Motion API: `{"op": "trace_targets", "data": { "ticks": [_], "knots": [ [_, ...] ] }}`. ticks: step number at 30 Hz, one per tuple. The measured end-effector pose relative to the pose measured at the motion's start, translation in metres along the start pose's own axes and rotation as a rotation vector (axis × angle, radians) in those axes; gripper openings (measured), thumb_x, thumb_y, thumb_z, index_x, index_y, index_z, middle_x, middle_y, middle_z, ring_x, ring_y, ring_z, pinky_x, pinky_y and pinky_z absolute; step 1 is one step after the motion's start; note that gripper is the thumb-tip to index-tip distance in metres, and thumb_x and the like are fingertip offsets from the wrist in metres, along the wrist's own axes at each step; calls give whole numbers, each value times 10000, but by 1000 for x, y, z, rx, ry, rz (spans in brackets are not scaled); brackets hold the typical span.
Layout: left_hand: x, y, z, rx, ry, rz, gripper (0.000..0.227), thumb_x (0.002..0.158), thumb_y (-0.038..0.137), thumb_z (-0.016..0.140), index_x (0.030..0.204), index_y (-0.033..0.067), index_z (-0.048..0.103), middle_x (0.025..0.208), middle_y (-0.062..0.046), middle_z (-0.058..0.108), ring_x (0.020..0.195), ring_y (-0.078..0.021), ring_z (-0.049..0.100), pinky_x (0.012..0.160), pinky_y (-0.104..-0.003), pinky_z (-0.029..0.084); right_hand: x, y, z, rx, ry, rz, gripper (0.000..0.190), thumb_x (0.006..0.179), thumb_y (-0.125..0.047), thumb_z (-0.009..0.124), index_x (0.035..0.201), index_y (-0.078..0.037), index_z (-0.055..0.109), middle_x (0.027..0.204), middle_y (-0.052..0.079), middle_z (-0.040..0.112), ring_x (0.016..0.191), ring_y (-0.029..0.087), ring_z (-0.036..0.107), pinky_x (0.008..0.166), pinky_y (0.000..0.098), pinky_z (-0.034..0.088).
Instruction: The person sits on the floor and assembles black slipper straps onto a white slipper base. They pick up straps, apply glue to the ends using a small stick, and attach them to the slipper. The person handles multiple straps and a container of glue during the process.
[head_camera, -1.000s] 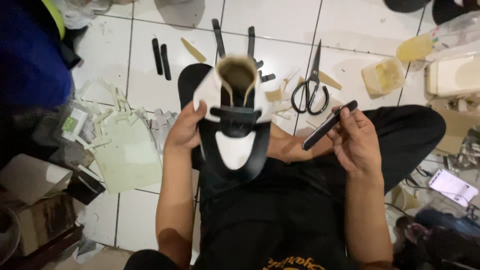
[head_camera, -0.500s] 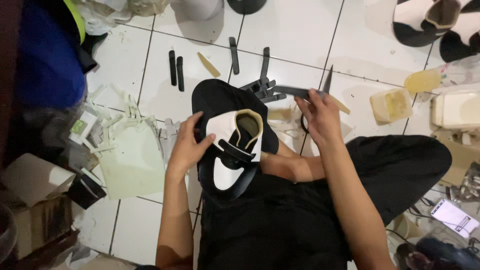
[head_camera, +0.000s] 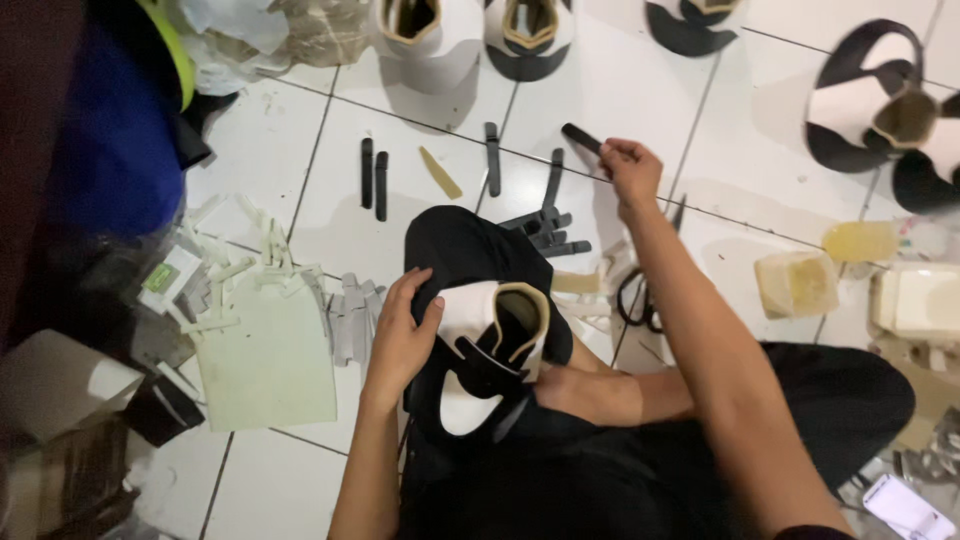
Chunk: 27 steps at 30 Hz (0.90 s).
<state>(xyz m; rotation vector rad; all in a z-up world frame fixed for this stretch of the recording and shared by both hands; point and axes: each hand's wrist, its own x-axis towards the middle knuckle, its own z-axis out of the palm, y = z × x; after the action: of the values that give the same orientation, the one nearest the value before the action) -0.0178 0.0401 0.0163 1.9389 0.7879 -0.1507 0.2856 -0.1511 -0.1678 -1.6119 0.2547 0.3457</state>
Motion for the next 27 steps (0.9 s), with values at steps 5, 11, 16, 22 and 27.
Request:
{"op": "trace_targets", "data": {
  "ticks": [5, 11, 16, 22, 27],
  "knots": [
    [53, -62, 0, -124, 198, -73, 315, 879, 175, 607, 1183, 94, 622, 1026, -159, 598, 907, -295, 592, 754, -402, 466, 32, -17, 19, -166, -54, -53, 206, 838, -161, 771, 1011, -96, 681, 776, 47, 676, 654, 94, 674, 584, 162, 593],
    [179, -95, -7, 71, 722, 153, 248, 797, 112, 719, 1014, 18, 643, 905, -196, 633, 889, -371, 624, 759, -426, 510, 27, -12, 7, -728, 36, -289, 342, 842, -281, 765, 1150, -163, 673, 1060, 92, 606, 889, 276, 658, 726, 381, 557],
    [237, -97, 2, 349, 647, 77, 460, 721, 206, 822, 1058, 42, 556, 1005, -114, 501, 949, -306, 541, 796, -403, 468, -25, -7, -27, -673, 101, -500, 295, 916, -201, 703, 1162, -48, 644, 1148, 185, 495, 866, 403, 650, 724, 413, 560],
    [266, -113, 14, 834, 574, 88, 166, 827, 75, 680, 936, -19, 597, 834, -142, 546, 802, -294, 585, 654, -339, 537, -122, 8, -84, -598, 23, -361, 213, 945, -152, 626, 1142, -73, 643, 1036, 185, 536, 783, 378, 625, 681, 425, 500],
    [269, -112, -7, 853, 533, 136, 254, 781, 106, 752, 934, -45, 616, 822, -182, 602, 803, -345, 647, 661, -433, 578, -179, 4, -93, -469, 15, -184, 166, 916, -121, 613, 1067, -113, 682, 860, 125, 635, 640, 236, 620, 621, 324, 474]
  ]
}}
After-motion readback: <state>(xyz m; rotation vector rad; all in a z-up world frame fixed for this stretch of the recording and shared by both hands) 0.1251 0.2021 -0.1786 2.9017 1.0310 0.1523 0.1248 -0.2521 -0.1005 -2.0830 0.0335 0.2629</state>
